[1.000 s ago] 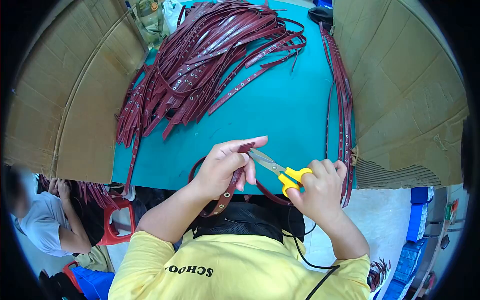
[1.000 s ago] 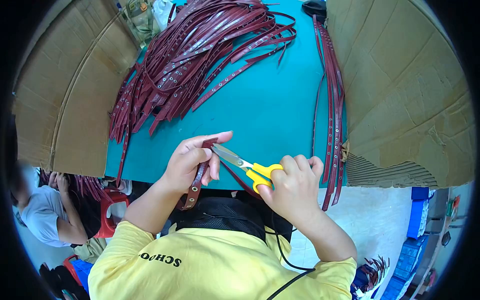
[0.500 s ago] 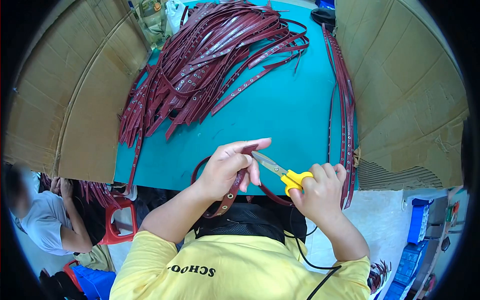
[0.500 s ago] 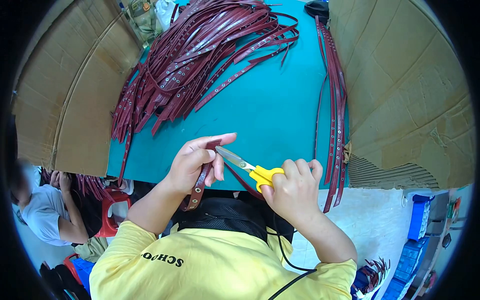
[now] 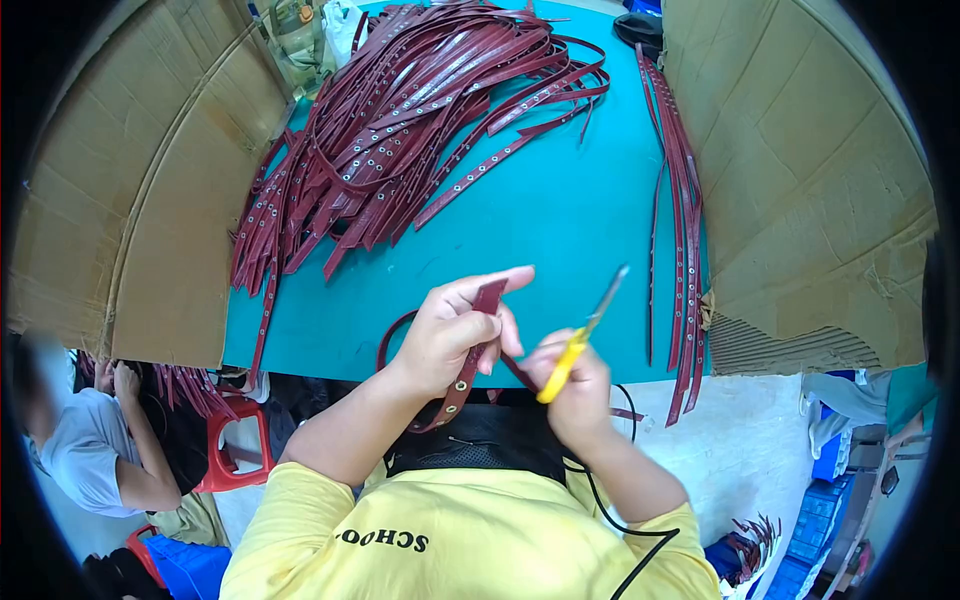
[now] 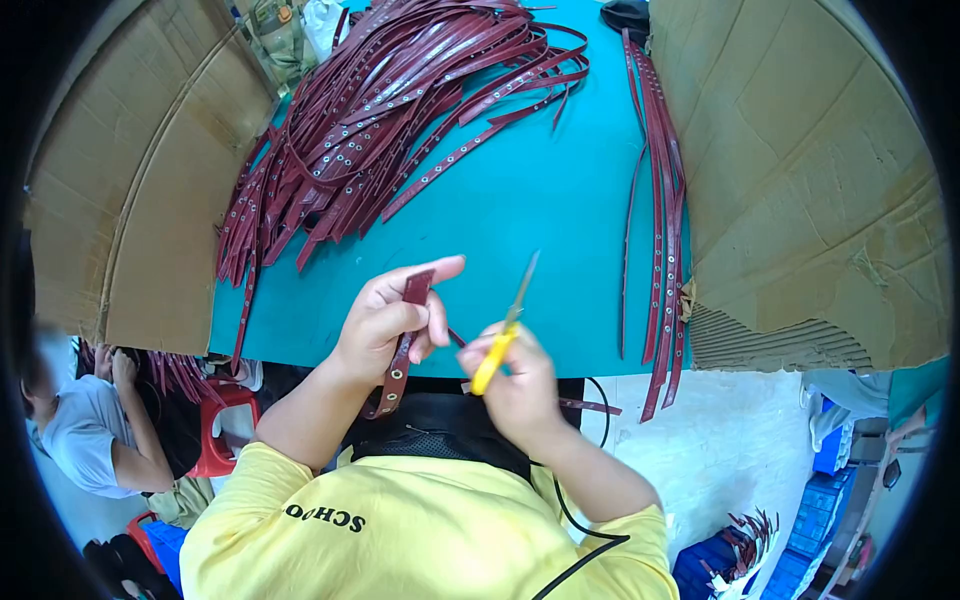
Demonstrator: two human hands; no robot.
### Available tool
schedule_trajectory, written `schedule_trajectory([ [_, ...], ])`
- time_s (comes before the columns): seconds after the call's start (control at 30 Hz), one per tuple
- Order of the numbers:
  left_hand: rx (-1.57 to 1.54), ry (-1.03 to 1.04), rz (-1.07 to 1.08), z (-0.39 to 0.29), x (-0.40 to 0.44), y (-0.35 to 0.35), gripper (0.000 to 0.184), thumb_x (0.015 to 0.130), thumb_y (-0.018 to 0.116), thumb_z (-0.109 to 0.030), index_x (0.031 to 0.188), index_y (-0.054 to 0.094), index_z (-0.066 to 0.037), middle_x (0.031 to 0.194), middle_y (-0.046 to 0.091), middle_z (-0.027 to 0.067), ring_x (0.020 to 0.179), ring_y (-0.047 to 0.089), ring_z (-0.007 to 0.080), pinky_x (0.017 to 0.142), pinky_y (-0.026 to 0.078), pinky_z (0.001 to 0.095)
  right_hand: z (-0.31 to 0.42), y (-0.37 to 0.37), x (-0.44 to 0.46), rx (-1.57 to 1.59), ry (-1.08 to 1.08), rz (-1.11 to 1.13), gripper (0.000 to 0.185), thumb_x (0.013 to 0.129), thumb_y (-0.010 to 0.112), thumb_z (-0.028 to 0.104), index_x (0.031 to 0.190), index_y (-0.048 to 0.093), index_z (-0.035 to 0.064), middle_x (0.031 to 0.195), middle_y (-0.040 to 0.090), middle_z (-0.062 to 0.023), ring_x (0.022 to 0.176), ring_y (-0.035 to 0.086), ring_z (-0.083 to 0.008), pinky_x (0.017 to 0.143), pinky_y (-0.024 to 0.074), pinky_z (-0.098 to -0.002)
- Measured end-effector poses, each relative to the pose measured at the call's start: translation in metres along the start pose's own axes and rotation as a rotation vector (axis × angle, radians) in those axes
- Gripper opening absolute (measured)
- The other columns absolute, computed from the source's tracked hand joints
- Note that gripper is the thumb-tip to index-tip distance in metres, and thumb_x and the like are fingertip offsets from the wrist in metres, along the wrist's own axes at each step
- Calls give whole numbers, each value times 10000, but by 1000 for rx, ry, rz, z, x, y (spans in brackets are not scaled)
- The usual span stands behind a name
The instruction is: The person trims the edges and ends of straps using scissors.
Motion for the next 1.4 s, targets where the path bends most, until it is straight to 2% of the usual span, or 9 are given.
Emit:
schedule_trajectory([
  [0.3,203,388,-274,-9,13,0,401,945,529,-153,1297,435,13,953,668,142,551,518,85,523,451,214,-17,35,-21,265,53,48,134,782,708,33,840,588,20,834,566,-64,778,568,-173,660,460,-285],
  [0.43,246,610,-608,-25,25,-73,278,969,502,-241,1037,605,9,899,667,107,662,590,100,677,491,256,-1,23,-15,251,36,8,116,774,715,33,813,607,17,845,571,-69,782,568,-174,649,462,-291],
  [0.47,290,566,-401,-23,22,-90,368,983,461,-292,898,653,9,849,654,98,786,615,148,785,473,301,2,22,-15,281,48,-5,105,780,711,31,814,613,14,856,573,-71,778,568,-168,649,464,-283],
  [0.6,584,568,-19,-20,9,-25,412,966,458,-333,899,644,29,953,603,131,1037,536,226,947,392,379,3,23,-14,322,12,-22,101,782,708,21,814,612,14,861,574,-70,767,569,-157,649,466,-270],
  [0.7,611,341,81,-19,-4,4,202,843,571,-149,932,639,19,1000,602,113,995,551,187,889,415,338,6,25,-14,340,-12,-18,100,782,704,13,815,610,12,864,573,-70,764,569,-157,651,467,-269],
  [0.87,438,217,95,-8,-8,12,167,870,568,-113,961,637,9,871,619,60,807,582,116,730,458,268,7,22,-12,233,-109,-27,109,788,706,45,807,602,18,849,565,-68,758,571,-175,654,464,-290],
  [1.0,376,164,11,-7,-9,9,207,920,543,-137,1030,627,16,777,607,10,679,555,53,609,459,219,13,-4,-1,-167,-191,-65,165,774,722,110,754,576,37,794,543,-73,718,561,-195,615,442,-301],
  [1.2,405,81,-67,-23,-18,14,263,917,511,-102,1139,584,19,705,549,-11,557,500,24,481,422,175,52,-45,15,-992,-444,-131,293,519,750,192,620,525,36,734,497,-86,636,523,-252,510,408,-346],
  [1.4,392,84,-79,-27,-22,17,279,919,512,-102,1168,583,4,709,538,-24,544,469,12,475,404,173,66,-54,17,-1131,-466,24,270,509,736,216,588,542,44,722,498,-83,628,525,-245,510,412,-353],
])
Point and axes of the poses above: each hand's wrist, its own x-axis towards the middle knuckle, its own y-axis out of the palm, z = x × y, the point moved 3 cm from there along x, towards the middle knuckle
